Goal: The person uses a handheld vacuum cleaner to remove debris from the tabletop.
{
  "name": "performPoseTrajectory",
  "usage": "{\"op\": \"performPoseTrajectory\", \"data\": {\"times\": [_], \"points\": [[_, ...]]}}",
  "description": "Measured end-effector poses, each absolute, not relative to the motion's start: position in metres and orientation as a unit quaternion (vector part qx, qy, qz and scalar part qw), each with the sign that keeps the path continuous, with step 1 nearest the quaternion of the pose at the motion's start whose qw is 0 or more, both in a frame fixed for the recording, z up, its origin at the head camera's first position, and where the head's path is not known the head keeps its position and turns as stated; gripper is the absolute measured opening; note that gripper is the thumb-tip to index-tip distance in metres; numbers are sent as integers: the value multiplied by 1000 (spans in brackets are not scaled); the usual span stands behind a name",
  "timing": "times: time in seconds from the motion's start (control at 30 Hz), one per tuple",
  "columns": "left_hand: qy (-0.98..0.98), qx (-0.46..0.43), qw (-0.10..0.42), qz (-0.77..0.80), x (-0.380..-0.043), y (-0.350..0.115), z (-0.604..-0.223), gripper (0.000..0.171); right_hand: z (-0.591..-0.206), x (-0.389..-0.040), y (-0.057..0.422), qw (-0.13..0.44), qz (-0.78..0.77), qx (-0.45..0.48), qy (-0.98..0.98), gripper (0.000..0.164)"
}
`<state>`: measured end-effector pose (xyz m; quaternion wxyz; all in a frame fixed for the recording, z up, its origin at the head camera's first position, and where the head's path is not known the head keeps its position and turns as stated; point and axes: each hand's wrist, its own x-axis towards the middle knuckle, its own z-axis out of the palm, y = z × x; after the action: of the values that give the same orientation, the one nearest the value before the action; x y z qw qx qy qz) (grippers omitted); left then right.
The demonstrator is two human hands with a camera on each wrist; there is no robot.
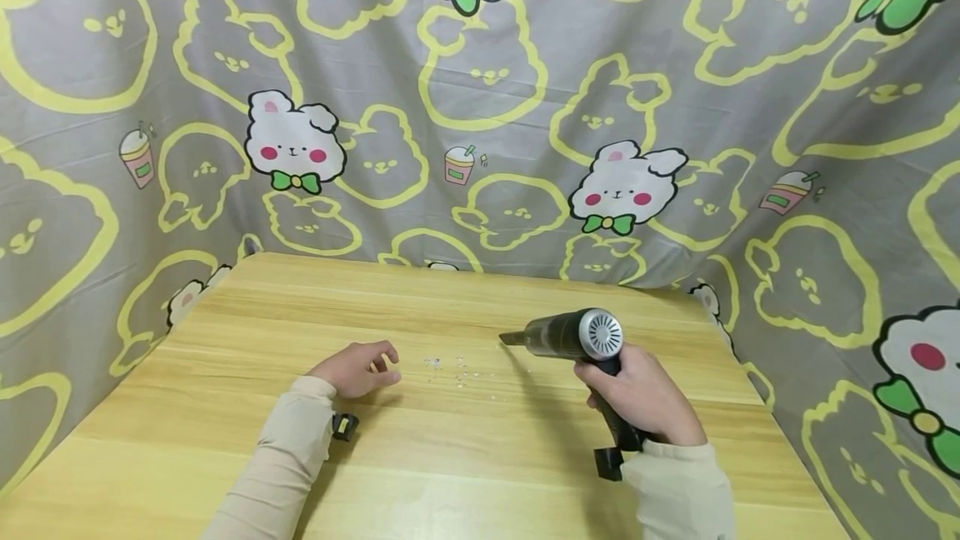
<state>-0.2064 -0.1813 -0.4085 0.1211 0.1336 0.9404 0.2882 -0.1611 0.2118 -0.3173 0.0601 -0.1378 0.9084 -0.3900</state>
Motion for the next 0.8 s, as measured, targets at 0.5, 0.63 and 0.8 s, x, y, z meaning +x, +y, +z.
{"op": "performPoseTrajectory", "data": {"times": [0.5, 0.63, 0.8], "points": [[940, 130, 120, 291, -208, -186, -410, 26, -324, -166, 209, 72, -415, -144, 896, 34], [941, 131, 119, 290, -209, -187, -409, 26, -325, -167, 209, 72, -413, -147, 896, 33], [940, 128, 121, 292, -208, -187, -409, 26, -326, -168, 208, 72, -408, -143, 899, 34]]}}
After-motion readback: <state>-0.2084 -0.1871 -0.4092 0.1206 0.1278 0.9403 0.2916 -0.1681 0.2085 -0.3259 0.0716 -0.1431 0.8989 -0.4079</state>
